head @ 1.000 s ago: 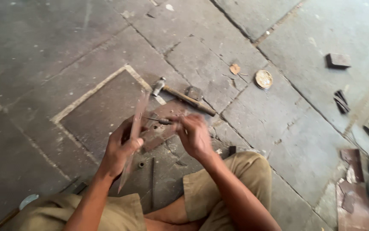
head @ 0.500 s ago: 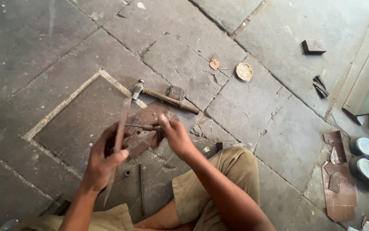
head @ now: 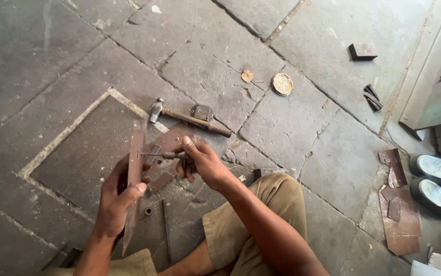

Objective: The person handles a small metal plate and a rod, attempting to fit or join them together by hand while sitting on a workshop floor. They repeatedly reposition the metal plate and touch the rod to it, using a hammer to tap and clear debris from the workpiece.

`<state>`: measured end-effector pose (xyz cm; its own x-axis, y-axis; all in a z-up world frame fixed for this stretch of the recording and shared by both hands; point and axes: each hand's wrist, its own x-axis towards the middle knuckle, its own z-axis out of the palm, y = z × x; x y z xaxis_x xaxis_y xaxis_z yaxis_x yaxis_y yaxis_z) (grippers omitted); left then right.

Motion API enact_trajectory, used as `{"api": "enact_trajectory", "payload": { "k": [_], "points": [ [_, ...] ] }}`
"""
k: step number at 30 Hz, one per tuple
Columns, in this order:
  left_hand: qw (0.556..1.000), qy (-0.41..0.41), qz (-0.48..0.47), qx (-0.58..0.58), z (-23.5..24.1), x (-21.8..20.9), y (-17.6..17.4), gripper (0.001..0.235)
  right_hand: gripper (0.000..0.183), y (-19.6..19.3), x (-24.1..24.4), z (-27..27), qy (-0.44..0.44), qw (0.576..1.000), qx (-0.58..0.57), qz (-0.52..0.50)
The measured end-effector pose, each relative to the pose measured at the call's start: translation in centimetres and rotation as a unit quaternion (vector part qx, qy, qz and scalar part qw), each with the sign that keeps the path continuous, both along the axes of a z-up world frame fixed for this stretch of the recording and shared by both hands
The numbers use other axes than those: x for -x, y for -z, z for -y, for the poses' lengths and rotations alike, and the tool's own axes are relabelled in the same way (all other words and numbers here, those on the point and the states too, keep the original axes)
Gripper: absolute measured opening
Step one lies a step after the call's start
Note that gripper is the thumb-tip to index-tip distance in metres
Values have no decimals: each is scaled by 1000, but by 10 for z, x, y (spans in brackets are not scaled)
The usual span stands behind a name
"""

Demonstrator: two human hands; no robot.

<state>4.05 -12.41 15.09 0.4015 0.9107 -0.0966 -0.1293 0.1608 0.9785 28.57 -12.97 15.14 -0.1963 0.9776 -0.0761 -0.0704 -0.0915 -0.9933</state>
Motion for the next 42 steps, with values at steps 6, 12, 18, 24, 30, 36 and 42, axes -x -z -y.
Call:
{"api": "enact_trajectory", "payload": {
  "k": [6,12,18,24,30,36,42],
  "points": [
    [997,32,37,57,-4,11,0,63,61,-34,-4,16,64,908,-177,375],
    [979,36,86,182,-9,21,-12,62,50,-33,-8,9,36,743,-401,535],
    [997,0,-71,-28,-2,-2,-7,76,61,26,-1,-1,54,985,152,-66],
    [989,0,76,124,-11,18,-5,60,60,-38,1,9,103,889,-222,387],
    [967,9,159,201,-3,20,-6,60,39,-40,7,11,71,797,-364,477],
    [999,9,-30,-42,-4,1,-1,76,46,-22,11,4,58,991,118,11],
    [992,10,73,102,-16,24,12,66,46,-32,9,16,132,729,-452,497]
  ]
}}
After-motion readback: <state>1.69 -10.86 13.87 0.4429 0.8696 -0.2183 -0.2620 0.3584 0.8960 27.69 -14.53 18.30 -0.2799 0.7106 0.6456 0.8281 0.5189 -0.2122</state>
